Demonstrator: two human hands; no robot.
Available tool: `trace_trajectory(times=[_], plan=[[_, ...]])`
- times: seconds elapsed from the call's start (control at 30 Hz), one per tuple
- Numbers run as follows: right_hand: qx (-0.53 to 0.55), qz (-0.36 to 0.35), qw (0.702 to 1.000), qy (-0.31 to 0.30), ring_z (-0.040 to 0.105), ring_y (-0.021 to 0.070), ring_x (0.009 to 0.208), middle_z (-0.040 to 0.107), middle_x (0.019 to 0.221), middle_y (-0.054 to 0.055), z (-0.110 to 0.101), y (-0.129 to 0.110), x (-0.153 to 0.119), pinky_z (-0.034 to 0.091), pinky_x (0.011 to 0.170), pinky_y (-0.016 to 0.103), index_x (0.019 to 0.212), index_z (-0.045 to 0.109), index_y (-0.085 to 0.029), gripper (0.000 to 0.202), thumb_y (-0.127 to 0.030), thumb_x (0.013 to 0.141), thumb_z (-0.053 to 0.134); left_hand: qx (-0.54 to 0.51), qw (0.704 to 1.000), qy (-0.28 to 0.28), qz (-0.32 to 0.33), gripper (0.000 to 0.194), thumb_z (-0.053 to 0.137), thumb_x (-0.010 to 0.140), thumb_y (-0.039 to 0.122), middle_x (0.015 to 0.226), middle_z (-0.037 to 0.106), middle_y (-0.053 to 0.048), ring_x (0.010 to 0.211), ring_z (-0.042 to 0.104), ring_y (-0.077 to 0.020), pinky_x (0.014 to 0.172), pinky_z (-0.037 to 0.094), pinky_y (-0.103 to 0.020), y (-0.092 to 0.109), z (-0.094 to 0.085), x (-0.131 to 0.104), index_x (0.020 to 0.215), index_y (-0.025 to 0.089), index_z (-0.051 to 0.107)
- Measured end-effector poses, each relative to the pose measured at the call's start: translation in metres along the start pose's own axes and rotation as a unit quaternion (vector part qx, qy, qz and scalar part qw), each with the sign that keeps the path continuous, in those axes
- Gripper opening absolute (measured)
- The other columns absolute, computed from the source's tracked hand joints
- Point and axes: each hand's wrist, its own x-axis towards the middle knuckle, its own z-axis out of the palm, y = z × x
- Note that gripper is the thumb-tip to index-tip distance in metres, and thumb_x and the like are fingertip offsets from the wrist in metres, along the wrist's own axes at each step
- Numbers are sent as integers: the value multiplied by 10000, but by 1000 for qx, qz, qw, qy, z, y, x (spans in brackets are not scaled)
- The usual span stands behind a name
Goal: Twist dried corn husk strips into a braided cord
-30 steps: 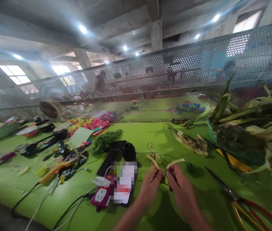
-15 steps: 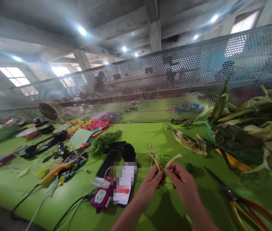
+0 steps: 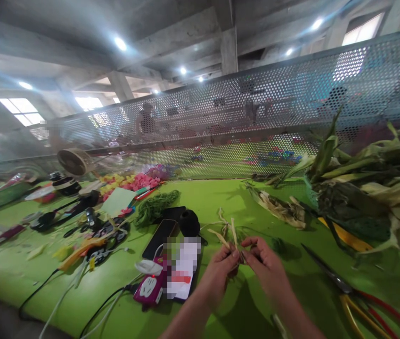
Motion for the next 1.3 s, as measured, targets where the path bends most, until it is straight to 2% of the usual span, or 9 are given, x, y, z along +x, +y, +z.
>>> trace_trajectory(times=[0.1, 0.23, 0.4, 0.47, 0.57, 0.7, 0.83, 1.1, 1.3], plan=[[-10, 5, 1000, 29, 637, 222, 697, 649, 635, 5, 1, -3, 0, 478, 626, 300, 812, 619, -231, 249, -441, 681, 656, -40, 999, 12, -9, 332, 768, 718, 432, 782, 608, -18, 733, 530, -131, 750, 395, -252, -2, 3, 0, 877, 159, 664], [-27, -6, 999, 44, 649, 228, 727, 704, 730, 39, -2, -5, 0, 481, 634, 305, 808, 625, -228, 240, -445, 706, 627, -56, 998, 21, -25, 339, 756, 733, 423, 834, 633, -34, 742, 553, -137, 759, 421, -261, -6, 4, 1, 931, 164, 663], [-70, -50, 995, 58, 637, 213, 689, 719, 889, 43, -10, -1, -1, 486, 616, 316, 1105, 609, -247, 413, -499, 779, 601, -43, 997, 59, 3, 427, 682, 800, 489, 1100, 648, -76, 998, 582, -193, 914, 417, -298, -7, 1, 4, 1118, 207, 636], [-111, -83, 987, 78, 625, 207, 671, 712, 932, 49, -11, 3, -4, 482, 627, 323, 1078, 617, -261, 379, -474, 765, 636, -23, 996, 85, 8, 442, 676, 800, 503, 1103, 642, -72, 1009, 577, -194, 906, 419, -293, -5, -1, 4, 1128, 212, 620], [-170, -109, 979, 28, 625, 215, 706, 704, 863, 42, -4, 12, -9, 477, 668, 328, 867, 653, -268, 201, -453, 792, 628, -6, 995, 100, 20, 406, 676, 801, 491, 1040, 643, -64, 978, 574, -190, 875, 421, -284, -1, -2, 4, 1077, 199, 619], [-186, -90, 977, -48, 632, 227, 789, 709, 840, 36, 9, 19, -10, 471, 711, 321, 779, 650, -257, 222, -467, 824, 596, -14, 996, 85, 29, 345, 657, 823, 450, 1014, 645, -69, 964, 574, -195, 881, 420, -303, -1, -1, 3, 1038, 183, 626], [-143, -92, 984, -61, 609, 202, 739, 683, 773, 17, 14, 19, -9, 454, 681, 301, 737, 641, -249, 207, -417, 831, 562, -4, 996, 79, 41, 343, 636, 834, 448, 963, 640, -69, 924, 572, -200, 858, 424, -322, -6, -1, 6, 1033, 168, 624], [-123, -76, 988, -61, 508, 164, 631, 583, 650, -25, 9, 28, -8, 369, 592, 270, 655, 593, -225, 178, -287, 816, 546, 10, 993, 118, 24, 319, 691, 786, 457, 740, 524, 14, 666, 450, -112, 630, 346, -248, -12, -6, 10, 855, 165, 584], [-98, -63, 990, -75, 519, 158, 631, 573, 651, -29, 7, 21, -5, 397, 597, 267, 670, 587, -223, 215, -359, 835, 566, 13, 993, 110, 28, 324, 666, 814, 483, 781, 563, 0, 693, 488, -119, 646, 370, -246, -6, -9, 9, 897, 175, 612]])
